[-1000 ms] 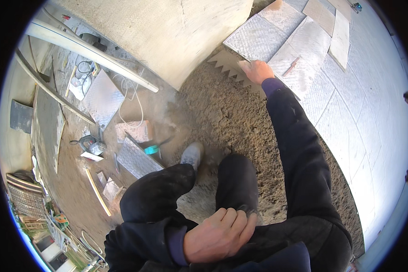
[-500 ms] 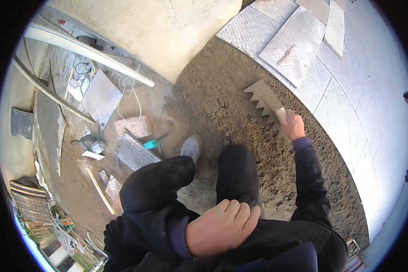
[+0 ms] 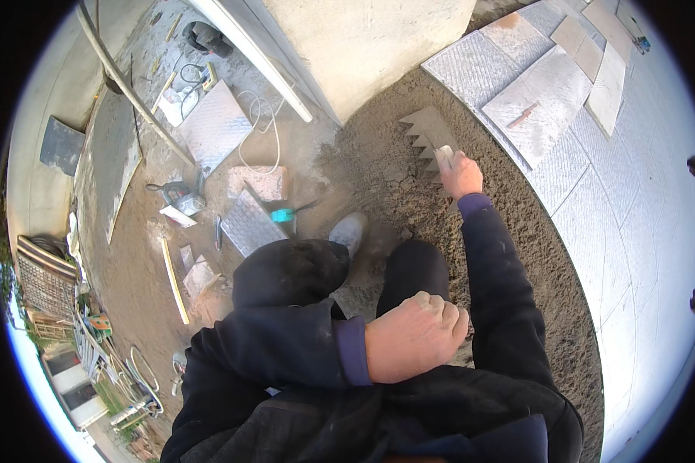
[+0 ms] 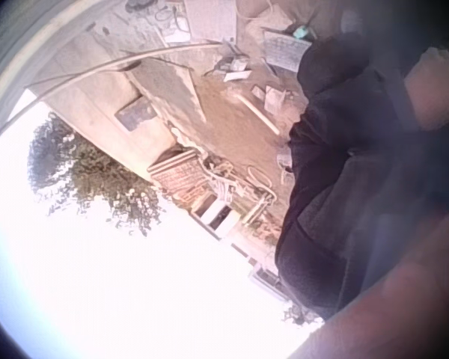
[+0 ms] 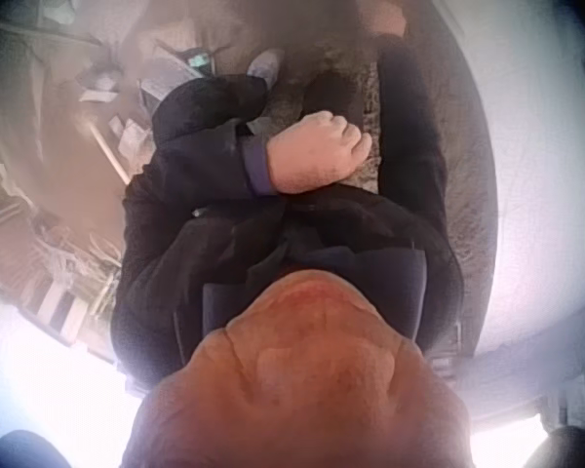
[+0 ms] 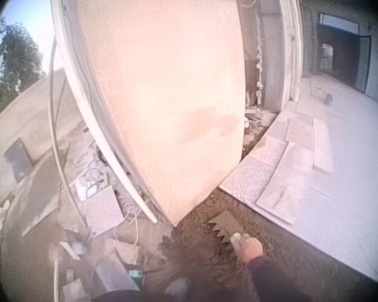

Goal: The person spreads mortar on a floor using a notched trowel, places a tile, measures and cuts it with an angle grinder, then back-butters another tile with mortar. The clip ends before the cut tile is installed.

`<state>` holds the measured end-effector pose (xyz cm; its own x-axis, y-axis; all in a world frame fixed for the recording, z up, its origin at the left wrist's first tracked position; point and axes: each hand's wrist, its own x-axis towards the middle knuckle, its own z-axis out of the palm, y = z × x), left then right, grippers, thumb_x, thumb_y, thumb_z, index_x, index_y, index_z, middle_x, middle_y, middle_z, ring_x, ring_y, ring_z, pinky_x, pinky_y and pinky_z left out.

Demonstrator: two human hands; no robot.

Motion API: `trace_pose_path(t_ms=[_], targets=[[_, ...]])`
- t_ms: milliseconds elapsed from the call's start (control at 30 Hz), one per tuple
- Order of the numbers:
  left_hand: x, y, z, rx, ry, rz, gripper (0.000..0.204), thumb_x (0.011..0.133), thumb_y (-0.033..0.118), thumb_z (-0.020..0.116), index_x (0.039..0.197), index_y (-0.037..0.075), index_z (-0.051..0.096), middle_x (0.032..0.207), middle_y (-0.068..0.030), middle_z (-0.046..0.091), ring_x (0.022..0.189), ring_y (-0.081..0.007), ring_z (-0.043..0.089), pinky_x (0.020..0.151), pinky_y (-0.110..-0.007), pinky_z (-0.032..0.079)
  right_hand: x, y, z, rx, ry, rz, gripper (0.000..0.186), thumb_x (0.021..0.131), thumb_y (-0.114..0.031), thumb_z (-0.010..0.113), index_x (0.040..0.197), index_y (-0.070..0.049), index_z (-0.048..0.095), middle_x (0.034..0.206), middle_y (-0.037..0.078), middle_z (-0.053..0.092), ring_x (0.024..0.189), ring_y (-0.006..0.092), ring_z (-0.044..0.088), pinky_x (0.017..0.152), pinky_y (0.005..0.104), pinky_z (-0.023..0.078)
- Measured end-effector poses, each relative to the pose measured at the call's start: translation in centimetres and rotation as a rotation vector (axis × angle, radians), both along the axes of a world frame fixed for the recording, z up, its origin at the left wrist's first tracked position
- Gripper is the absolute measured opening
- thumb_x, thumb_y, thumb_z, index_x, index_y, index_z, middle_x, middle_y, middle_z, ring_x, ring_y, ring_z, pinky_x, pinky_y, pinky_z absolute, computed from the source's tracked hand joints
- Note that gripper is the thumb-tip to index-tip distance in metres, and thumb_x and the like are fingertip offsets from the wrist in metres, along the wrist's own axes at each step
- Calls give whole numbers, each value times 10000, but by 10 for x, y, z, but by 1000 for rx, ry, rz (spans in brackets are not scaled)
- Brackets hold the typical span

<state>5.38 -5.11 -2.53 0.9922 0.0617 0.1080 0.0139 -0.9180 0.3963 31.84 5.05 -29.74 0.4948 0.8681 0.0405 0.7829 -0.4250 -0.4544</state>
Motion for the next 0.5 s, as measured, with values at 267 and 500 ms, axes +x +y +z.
trace_pose_path(t_ms=[267,500], targets=[[-12,-22,11,-55,-12,113,305,895,247,628,999,-36,673,782,-62,605,702,-194,599,606,-322,417,-21,101,5,26,112,115,715,1015,-611,580,932,80,742,991,360,710,1012,508,700,903,560,537],[-8,-47,4,-82,-207,178,266,816,223,650,854,-35,701,762,-102,655,681,-245,636,584,-381,443,-20,-41,21,-50,263,406,517,1037,-439,677,923,64,699,786,321,657,761,485,674,711,492,525]])
